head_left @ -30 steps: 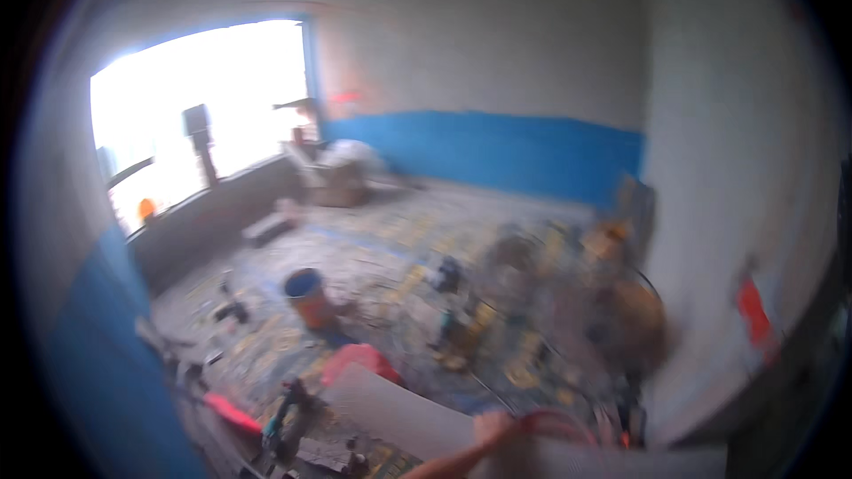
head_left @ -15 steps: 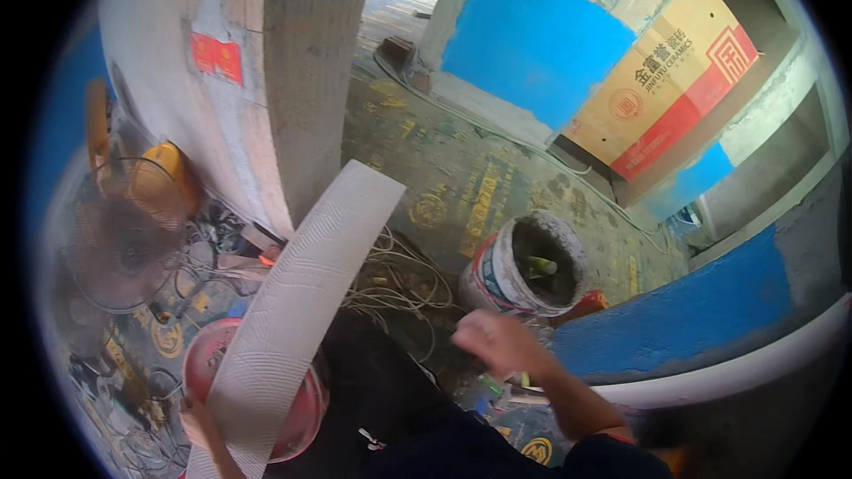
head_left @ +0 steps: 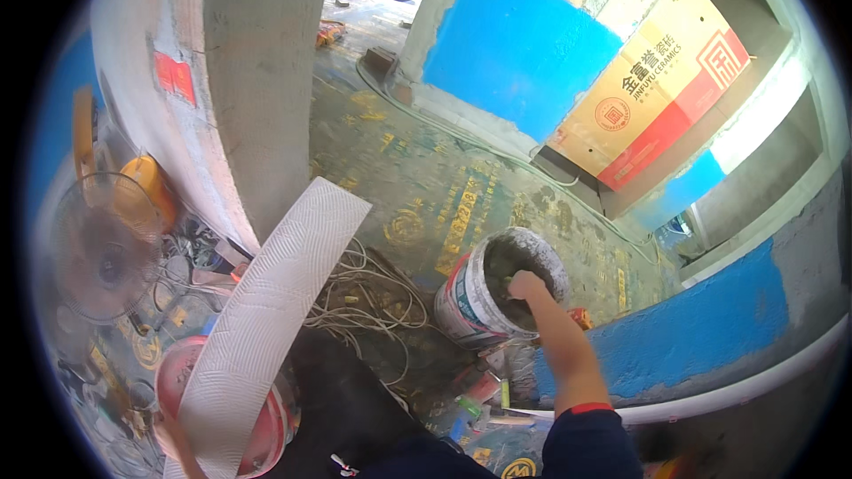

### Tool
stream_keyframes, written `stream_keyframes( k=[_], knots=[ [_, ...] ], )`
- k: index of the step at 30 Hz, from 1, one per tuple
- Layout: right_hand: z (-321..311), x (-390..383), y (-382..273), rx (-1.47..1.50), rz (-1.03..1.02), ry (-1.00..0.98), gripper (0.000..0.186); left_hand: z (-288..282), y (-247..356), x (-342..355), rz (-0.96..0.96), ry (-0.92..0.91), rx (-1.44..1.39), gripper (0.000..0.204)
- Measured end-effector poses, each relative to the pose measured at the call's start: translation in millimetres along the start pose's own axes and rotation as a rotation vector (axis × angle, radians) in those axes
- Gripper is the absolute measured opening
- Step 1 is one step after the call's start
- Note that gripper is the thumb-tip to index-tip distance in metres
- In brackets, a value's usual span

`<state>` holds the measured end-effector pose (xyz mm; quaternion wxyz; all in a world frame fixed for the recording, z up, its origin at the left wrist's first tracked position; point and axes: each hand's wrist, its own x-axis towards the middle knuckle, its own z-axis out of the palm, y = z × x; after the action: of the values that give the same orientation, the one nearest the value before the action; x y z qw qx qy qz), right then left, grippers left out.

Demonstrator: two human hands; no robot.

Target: The person scoops adhesive from a bucket using a trowel and spreads it across the back of a large tile, repeating the action to cover the surface before lifting the tile.

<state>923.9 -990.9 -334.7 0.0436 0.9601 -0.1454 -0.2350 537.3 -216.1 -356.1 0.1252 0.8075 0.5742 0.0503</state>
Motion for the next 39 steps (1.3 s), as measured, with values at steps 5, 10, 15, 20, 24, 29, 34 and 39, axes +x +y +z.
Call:
stream_keyframes(
  k=[5,10,15,20,24,29,34,39],
  knots=[
    [33,56,20,-0.161,-0.216,-0.223,0.031,12,-20,6,0.069,0.029,0.002,0.058],
    [9,36,28,-0.050,-0.209,-0.348,0.022,26,-33,7,0.082,0.044,0.055,0.062],
    [-126,-49,41,-0.697,-0.459,-0.154,0.017,11,-1,-6,0.041,-0.034,-0.003,0.062],
    [-96,-46,82,-0.999,-0.382,0.097,0.018,33,-41,21,0.118,0.034,-0.038,0.064],
    [-57,-32,93,-0.843,-0.412,-0.193,0.020,25,-31,13,0.118,-0.035,-0.054,0.068],
    [-15,-5,97,-0.669,-0.347,-0.378,0.023,25,-28,4,0.090,0.011,-0.047,0.064],
    [9,-1,105,-0.729,-0.479,-0.541,0.018,16,-16,8,-0.049,-0.133,-0.075,0.066],
    [14,6,104,-0.798,-0.698,-0.456,0.013,14,-26,2,-0.010,-0.056,-0.072,0.063]
  ],
)
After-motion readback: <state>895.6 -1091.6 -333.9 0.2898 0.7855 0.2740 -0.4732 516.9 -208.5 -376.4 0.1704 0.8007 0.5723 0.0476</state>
